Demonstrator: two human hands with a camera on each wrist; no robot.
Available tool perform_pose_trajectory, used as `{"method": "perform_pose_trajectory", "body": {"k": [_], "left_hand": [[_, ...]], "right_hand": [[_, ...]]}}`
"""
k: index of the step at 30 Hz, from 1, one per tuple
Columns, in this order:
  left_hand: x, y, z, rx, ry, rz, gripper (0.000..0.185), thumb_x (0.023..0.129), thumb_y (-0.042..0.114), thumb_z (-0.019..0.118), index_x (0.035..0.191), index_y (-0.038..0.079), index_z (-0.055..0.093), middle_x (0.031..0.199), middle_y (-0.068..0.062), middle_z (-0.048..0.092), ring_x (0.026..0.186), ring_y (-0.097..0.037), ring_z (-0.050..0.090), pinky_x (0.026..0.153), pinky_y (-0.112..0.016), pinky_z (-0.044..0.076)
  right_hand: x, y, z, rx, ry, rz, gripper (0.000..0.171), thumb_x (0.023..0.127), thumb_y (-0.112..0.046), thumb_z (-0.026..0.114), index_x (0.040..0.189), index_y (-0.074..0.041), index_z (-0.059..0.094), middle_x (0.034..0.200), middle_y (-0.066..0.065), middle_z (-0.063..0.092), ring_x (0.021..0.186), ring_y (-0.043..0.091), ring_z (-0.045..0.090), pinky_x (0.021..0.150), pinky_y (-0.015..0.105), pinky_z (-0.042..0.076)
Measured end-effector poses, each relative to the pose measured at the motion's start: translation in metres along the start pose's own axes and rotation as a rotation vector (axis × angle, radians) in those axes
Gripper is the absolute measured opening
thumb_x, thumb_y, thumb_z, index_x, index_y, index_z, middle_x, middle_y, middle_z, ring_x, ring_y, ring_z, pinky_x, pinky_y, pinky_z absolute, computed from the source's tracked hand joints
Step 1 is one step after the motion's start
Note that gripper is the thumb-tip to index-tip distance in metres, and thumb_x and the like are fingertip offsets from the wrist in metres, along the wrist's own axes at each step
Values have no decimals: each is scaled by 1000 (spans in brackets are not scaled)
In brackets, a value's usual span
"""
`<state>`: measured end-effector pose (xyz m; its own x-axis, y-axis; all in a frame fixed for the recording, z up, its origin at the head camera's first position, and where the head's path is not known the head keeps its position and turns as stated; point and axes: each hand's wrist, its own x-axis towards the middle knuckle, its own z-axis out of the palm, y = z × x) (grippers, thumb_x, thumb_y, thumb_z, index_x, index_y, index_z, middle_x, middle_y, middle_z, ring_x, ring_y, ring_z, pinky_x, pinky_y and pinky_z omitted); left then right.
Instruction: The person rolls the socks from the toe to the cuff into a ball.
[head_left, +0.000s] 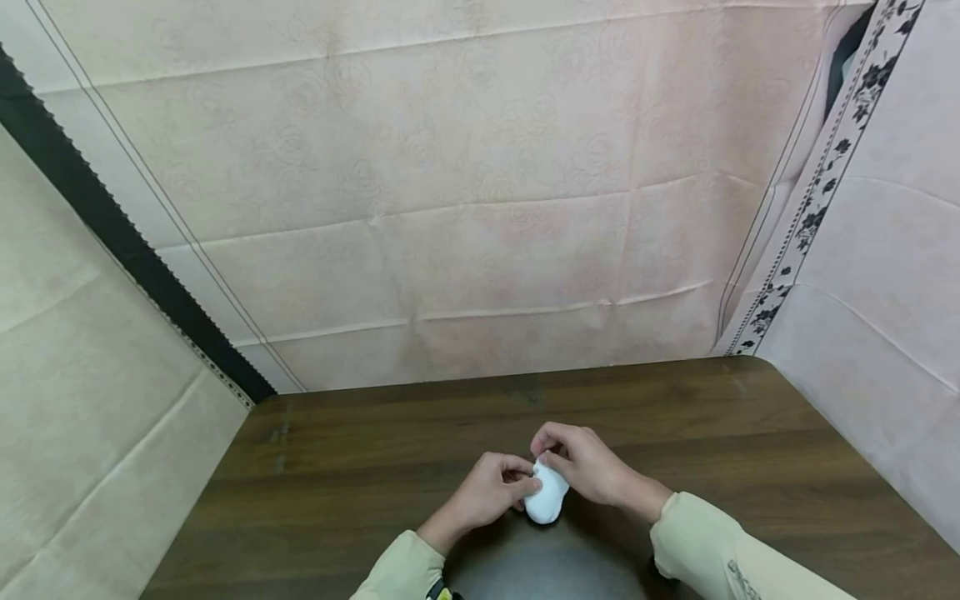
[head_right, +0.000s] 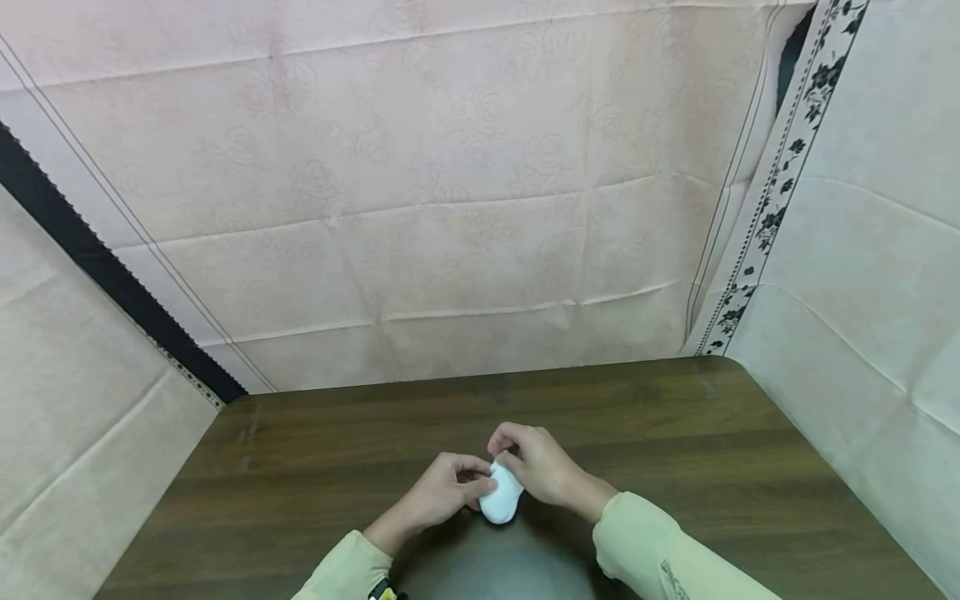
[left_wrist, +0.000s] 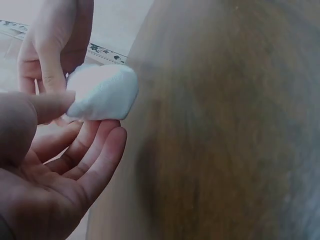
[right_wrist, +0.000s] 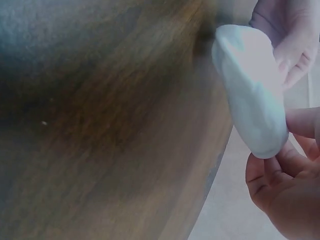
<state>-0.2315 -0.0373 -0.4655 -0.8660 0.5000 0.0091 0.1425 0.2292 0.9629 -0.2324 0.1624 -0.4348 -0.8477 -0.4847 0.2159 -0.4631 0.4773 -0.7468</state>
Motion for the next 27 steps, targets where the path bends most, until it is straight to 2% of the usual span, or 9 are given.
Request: {"method": "perform_pose_trajectory", "body": {"k": [2, 10, 14, 22, 27], "left_hand": [[0, 0, 1, -38, 7, -16, 13, 96, 4, 68, 104, -4, 73, 88, -7, 71, 74, -15, 65, 64, -35, 58], [3, -5, 6, -203, 55, -103, 15, 96, 0, 65, 107, -10, 68, 91, -10, 69, 74, -19, 68, 66, -38, 59], [3, -8, 9, -264, 72, -126, 17, 97, 0, 62, 110, -12, 65, 92, -11, 69, 75, -22, 69, 68, -39, 60], [3, -9, 9, -256, 88, -155, 18, 98, 1, 62, 111, -12, 63, 89, -13, 71, 70, -21, 69, 66, -38, 60], [2, -5, 6, -216, 81, -211, 22, 96, 3, 65, 113, -10, 63, 86, -12, 71, 65, -18, 68, 62, -34, 59]], "right_hand": [[3, 0, 0, -14, 2, -5, 11, 97, 2, 62, 101, -8, 64, 96, 2, 67, 88, 17, 63, 73, 28, 52], [12, 2, 2, -34, 31, -16, 15, 95, 2, 65, 101, -11, 64, 100, 9, 67, 91, 18, 64, 76, 31, 53], [17, 5, 5, -55, 49, -23, 14, 94, 3, 67, 101, -8, 64, 99, 9, 67, 90, 17, 64, 76, 32, 53], [28, 10, 11, -74, 25, -30, 12, 93, 5, 67, 99, -5, 65, 98, 8, 67, 91, 17, 64, 78, 34, 53], [34, 16, 15, -85, 17, -30, 13, 91, 5, 69, 97, -5, 65, 95, 6, 67, 89, 17, 65, 76, 35, 53]]}}
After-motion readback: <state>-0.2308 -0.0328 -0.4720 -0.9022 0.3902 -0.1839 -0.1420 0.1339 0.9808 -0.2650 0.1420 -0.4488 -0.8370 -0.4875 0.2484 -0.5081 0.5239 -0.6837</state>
